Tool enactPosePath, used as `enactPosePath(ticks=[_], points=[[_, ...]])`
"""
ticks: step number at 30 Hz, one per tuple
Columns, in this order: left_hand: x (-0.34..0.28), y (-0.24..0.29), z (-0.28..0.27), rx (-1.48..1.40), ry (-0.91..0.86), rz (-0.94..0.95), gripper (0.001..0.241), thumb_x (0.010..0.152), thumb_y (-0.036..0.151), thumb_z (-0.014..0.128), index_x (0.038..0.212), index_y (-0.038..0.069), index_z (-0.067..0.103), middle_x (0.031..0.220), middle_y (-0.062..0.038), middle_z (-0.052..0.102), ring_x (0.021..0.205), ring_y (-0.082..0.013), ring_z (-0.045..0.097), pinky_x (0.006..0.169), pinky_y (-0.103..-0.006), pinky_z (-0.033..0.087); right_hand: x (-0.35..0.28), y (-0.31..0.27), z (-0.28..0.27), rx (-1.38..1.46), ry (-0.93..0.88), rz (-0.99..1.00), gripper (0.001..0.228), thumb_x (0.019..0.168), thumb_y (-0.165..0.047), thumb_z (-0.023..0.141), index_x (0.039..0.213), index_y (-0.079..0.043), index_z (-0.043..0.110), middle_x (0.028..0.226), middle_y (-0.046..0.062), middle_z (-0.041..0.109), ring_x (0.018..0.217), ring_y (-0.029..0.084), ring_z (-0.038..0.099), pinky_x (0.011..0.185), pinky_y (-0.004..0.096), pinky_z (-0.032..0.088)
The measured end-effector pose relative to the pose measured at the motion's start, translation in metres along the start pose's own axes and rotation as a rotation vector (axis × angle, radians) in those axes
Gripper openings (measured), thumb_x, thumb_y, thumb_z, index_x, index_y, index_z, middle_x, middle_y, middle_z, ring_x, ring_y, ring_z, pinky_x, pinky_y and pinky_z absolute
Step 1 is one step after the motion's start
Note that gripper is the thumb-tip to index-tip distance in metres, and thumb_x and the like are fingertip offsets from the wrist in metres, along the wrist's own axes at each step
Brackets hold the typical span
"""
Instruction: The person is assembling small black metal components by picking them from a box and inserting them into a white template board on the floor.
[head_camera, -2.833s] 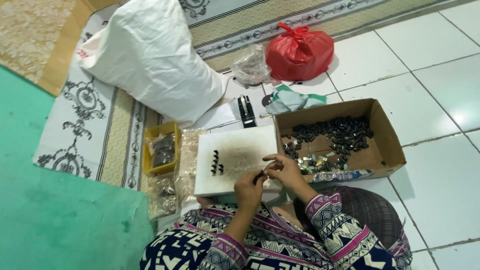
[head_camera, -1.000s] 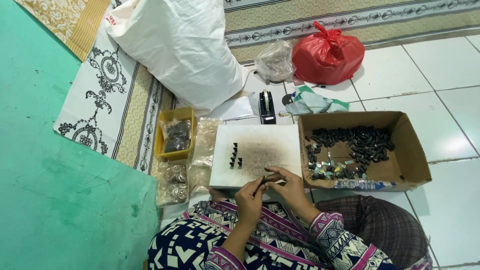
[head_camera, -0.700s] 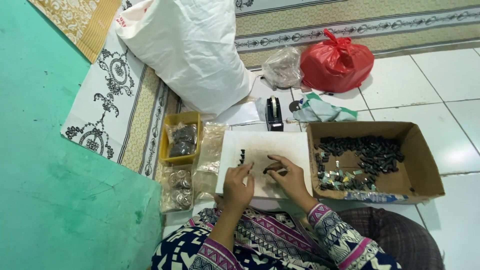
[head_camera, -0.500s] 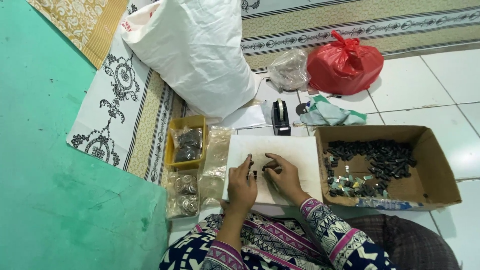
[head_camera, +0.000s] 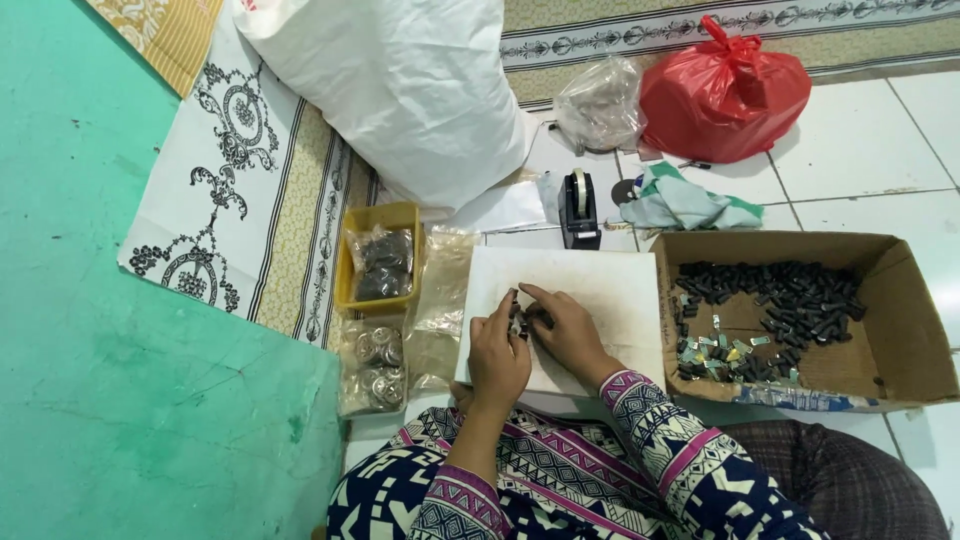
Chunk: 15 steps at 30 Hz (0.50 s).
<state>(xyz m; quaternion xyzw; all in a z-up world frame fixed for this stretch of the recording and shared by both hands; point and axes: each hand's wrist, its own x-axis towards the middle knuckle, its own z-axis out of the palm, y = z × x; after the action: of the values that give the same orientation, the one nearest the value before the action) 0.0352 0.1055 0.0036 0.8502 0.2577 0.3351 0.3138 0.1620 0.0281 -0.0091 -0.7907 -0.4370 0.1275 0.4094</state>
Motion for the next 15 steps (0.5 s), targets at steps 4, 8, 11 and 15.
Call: enactPosePath(ticks=[4,8,11,15], points=[[-0.003,0.003,0.0,0.019,0.028,0.028,0.064,0.076,-0.008,0.053,0.138,0.004,0.062,0.112,-0.016,0.073,0.09,-0.0243,0.058,0.082,-0.0325,0.05,-0.004,-0.003,-0.014,0.001,0.001,0.014,0.064,0.083,-0.002,0.072,0.142,-0.021,0.06,0.102,0.008,0.077,0.104,0.029,0.07,0.092,0.043,0.057],[-0.008,0.012,0.001,0.004,0.065,0.128,0.057,0.077,-0.008,0.058,0.131,0.007,0.068,0.106,-0.012,0.075,0.082,-0.0216,0.06,0.079,-0.0326,0.05,-0.021,-0.009,-0.06,-0.072,-0.016,0.027,0.064,0.081,0.001,0.071,0.141,-0.018,0.06,0.105,0.013,0.076,0.107,0.033,0.07,0.094,0.046,0.057],[-0.019,0.037,0.009,-0.051,0.007,0.244,0.051,0.078,-0.007,0.064,0.126,0.009,0.068,0.101,-0.007,0.074,0.079,-0.0192,0.06,0.074,-0.0315,0.053,-0.038,0.025,-0.108,-0.152,-0.107,0.114,0.06,0.078,-0.003,0.072,0.135,-0.018,0.064,0.113,0.011,0.075,0.101,0.028,0.072,0.09,0.041,0.058],[-0.047,0.056,0.03,-0.163,-0.255,0.333,0.044,0.08,-0.001,0.072,0.122,0.012,0.068,0.106,-0.006,0.075,0.094,-0.0194,0.069,0.086,-0.0289,0.063,-0.077,0.115,-0.162,-0.247,-0.139,0.347,0.054,0.071,-0.013,0.079,0.125,-0.02,0.073,0.114,0.004,0.079,0.086,0.024,0.077,0.079,0.035,0.06]])
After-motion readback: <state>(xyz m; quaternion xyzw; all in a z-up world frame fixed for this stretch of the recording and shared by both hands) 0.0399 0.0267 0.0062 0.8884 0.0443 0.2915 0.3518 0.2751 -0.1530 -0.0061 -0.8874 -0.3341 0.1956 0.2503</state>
